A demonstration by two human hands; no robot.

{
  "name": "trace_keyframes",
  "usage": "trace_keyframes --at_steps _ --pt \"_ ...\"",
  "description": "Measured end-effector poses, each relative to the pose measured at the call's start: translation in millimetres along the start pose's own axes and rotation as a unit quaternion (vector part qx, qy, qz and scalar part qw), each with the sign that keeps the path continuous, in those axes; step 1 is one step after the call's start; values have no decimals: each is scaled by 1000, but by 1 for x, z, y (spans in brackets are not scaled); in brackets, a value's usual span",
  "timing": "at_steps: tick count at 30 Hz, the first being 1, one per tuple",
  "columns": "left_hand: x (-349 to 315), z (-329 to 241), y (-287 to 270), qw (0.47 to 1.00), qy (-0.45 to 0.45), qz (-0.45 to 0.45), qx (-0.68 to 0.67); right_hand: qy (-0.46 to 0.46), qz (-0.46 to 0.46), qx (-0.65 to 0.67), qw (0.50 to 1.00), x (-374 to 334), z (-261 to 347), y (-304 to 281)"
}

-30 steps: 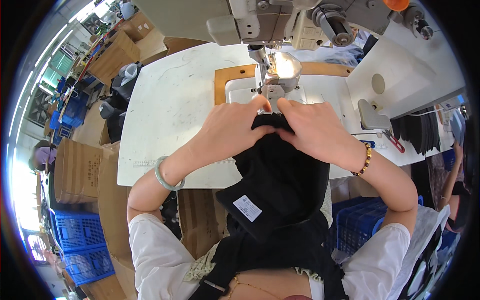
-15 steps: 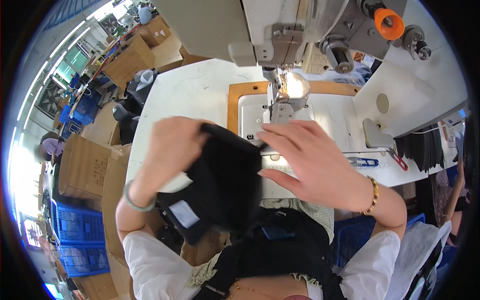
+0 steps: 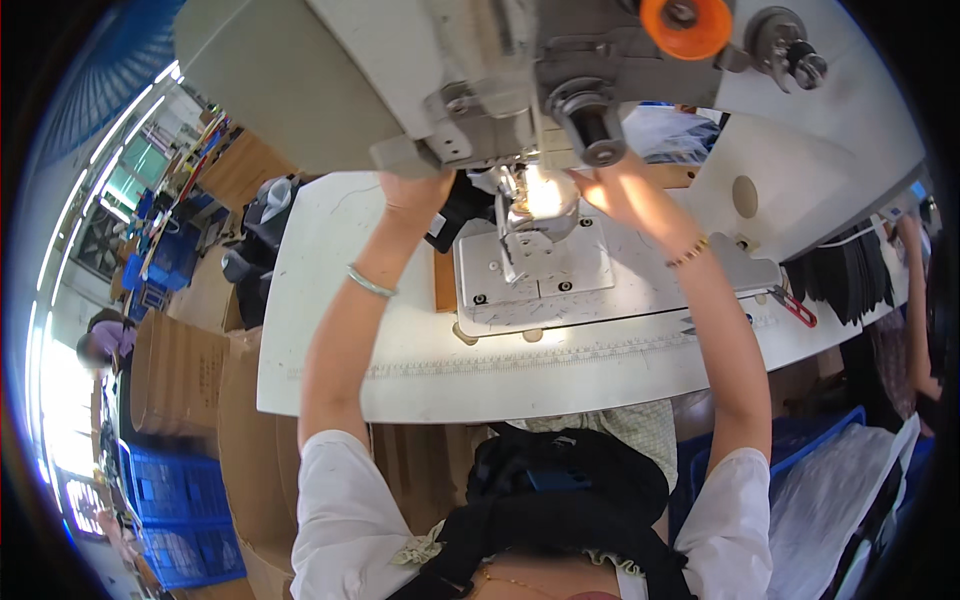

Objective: Stitching black fabric components using a sewing machine and trimming threads with snips.

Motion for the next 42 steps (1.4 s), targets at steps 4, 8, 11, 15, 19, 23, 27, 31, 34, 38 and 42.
trace_keyframes --at_steps 4,8,11,15,19,23,27,31,34,38,42 --pt "-10 -15 25 994 18 -70 -83 8 -46 -55 997 7 -8 27" --pt "-22 -12 31 991 38 -88 -93 -163 -182 -107 964 15 -8 22" --pt "-33 -8 30 995 26 -82 -42 -196 -132 -37 971 9 -7 6" --pt "-33 -8 23 991 89 -95 -23 -118 -111 -1 987 5 4 -3" --pt "-22 -11 13 988 93 -122 27 -107 -110 -6 988 5 18 -7" --pt "-19 -19 1 988 98 -119 11 -130 -148 -70 978 -4 27 -5" --pt "-19 -24 -8 987 90 -133 -24 -126 -169 -69 975 -11 32 -4" --pt "-19 -29 -15 988 99 -109 -49 -117 -117 -75 983 -16 32 -5" --pt "-20 -33 -26 990 89 -81 -77 -122 -106 -48 986 -17 30 -8" --pt "-17 -37 -42 985 87 -96 -113 -143 -90 -52 984 -17 33 -11" --pt "-17 -45 -55 982 112 -117 -96 -213 -84 -110 967 -26 45 -15"
Point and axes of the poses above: each hand's wrist, its own x-axis towards the middle knuckle, its own y-axis out of the palm, z = x × y, the point moved 2 cm from there along x, towards the middle knuckle, and after that the axes turned 8 degrees about x, right-handed, at the moved point
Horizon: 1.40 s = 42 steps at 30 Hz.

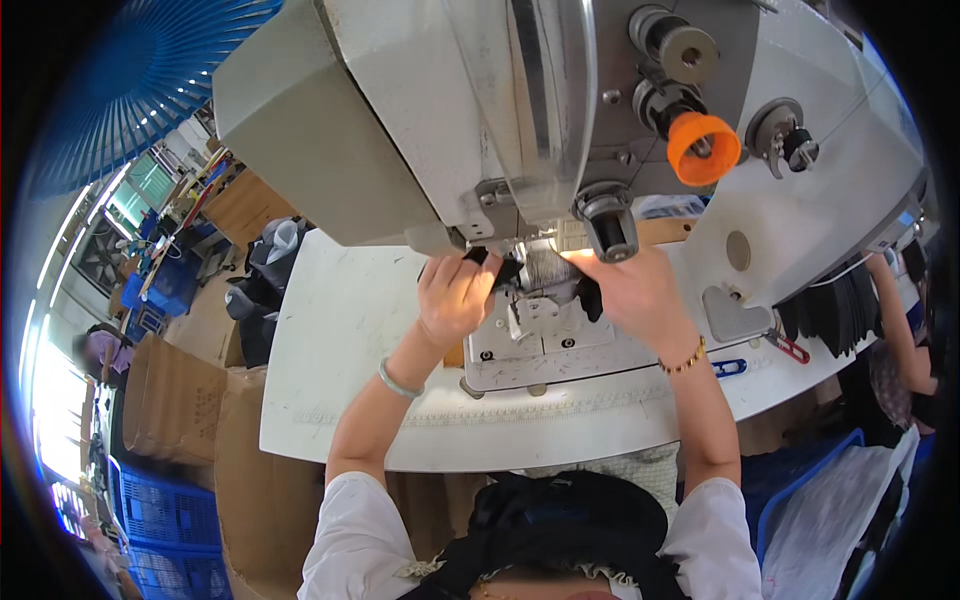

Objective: Stitching black fabric components using a sewing machine and trimming threads with snips.

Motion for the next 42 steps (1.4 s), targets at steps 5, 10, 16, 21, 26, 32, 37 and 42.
trace_keyframes --at_steps 5,10,16,21,26,32,37,42 --pt "-2 -4 -1 1000 -19 -17 -9 23 1 15 1000 -2 9 -4" --pt "-3 -2 2 999 -4 -46 -28 122 55 -30 991 -1 16 -1" --pt "4 -5 -5 998 -5 -50 -50 47 19 -62 997 -1 22 -4" --pt "1 -9 -12 997 -12 -30 -69 17 42 -77 996 -8 29 -10" --pt "-4 -9 -11 997 -19 -31 -72 11 47 -79 996 -9 30 -8" --pt "-3 -8 -11 997 -15 -43 -66 14 39 -74 996 -8 32 -10" --pt "-3 -10 -10 997 -16 -45 -60 42 37 -61 997 -8 31 -12" --pt "-6 -11 -10 998 -12 -34 -58 37 42 -60 997 -7 29 -14"
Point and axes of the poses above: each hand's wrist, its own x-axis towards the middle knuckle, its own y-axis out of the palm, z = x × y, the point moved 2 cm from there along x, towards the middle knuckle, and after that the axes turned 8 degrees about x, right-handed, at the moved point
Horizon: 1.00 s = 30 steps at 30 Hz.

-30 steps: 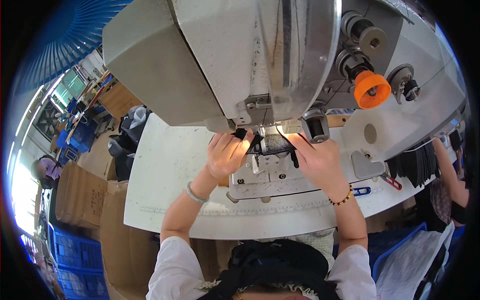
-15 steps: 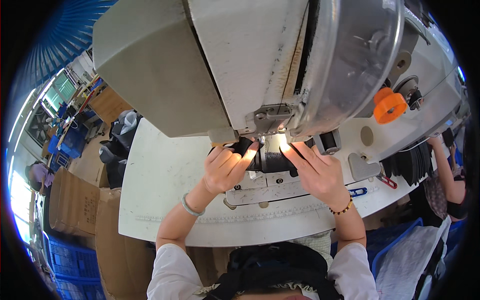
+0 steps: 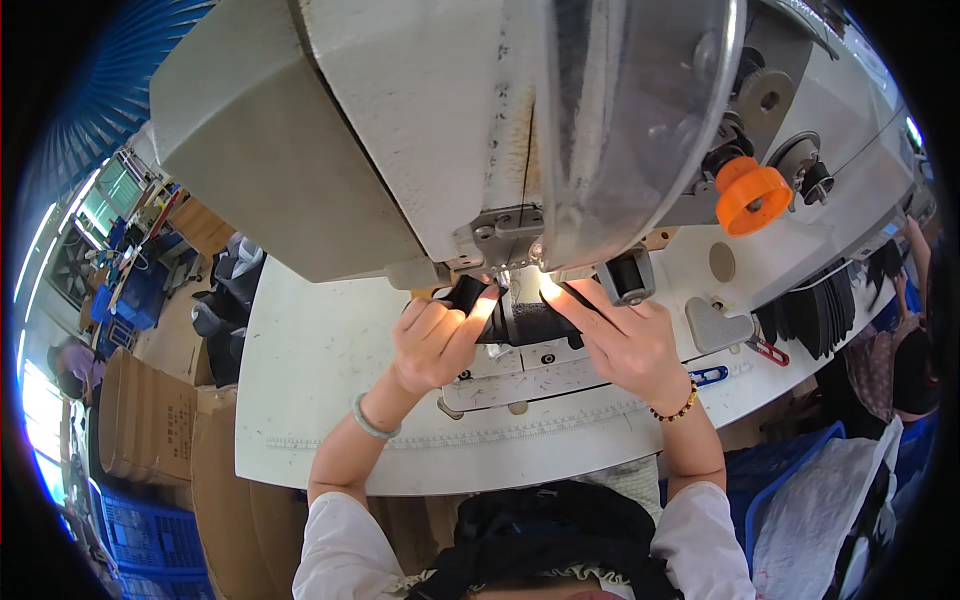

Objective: Stitching black fabric components using a sewing machine and trimming threads with snips.

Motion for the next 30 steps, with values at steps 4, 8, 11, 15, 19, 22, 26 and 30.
trace_keyframes --at_steps 4,8,11,15,19,22,26,30 --pt "0 0 -1 1000 -8 -8 -9 -4 -8 8 1000 1 -1 0" --pt "2 -2 -3 1000 3 -8 -8 1 -19 36 999 3 -7 1" --pt "4 -2 -4 1000 -2 1 -1 -2 -24 52 998 3 -12 2" --pt "5 -1 -4 1000 2 8 -3 12 -16 47 999 2 -9 2" --pt "5 1 -4 1000 6 12 -3 5 -8 25 1000 3 -6 0" --pt "6 1 -4 1000 2 -2 -15 4 -4 29 1000 3 -6 0" --pt "7 0 -4 1000 3 3 -9 -1 -16 35 999 4 -8 2" --pt "10 1 -3 1000 2 -4 3 -2 -20 50 999 4 -10 2"
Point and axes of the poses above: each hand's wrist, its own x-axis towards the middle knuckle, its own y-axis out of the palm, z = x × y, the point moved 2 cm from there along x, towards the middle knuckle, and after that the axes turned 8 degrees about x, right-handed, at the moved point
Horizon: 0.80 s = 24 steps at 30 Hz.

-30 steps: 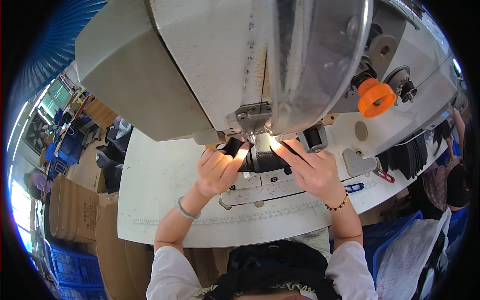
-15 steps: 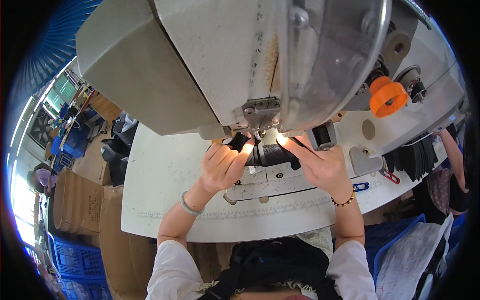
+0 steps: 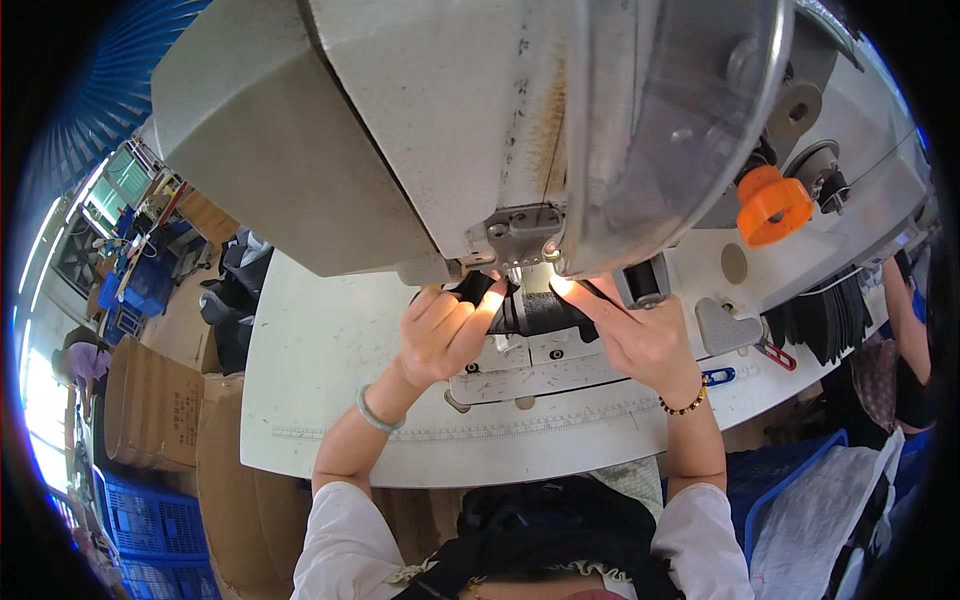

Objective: Stitching black fabric components using a sewing machine and trimming threads with snips.

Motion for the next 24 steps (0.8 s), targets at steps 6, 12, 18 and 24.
trace_keyframes --at_steps 6,12,18,24 --pt "0 3 2 1000 -3 6 -13 10 2 1 1000 1 -2 2" --pt "0 4 2 1000 19 15 8 -6 10 21 1000 3 -5 0" --pt "-1 7 4 999 24 22 7 -1 4 1 1000 5 -5 0" --pt "-5 11 9 1000 4 28 9 5 -5 -7 1000 5 -5 3"
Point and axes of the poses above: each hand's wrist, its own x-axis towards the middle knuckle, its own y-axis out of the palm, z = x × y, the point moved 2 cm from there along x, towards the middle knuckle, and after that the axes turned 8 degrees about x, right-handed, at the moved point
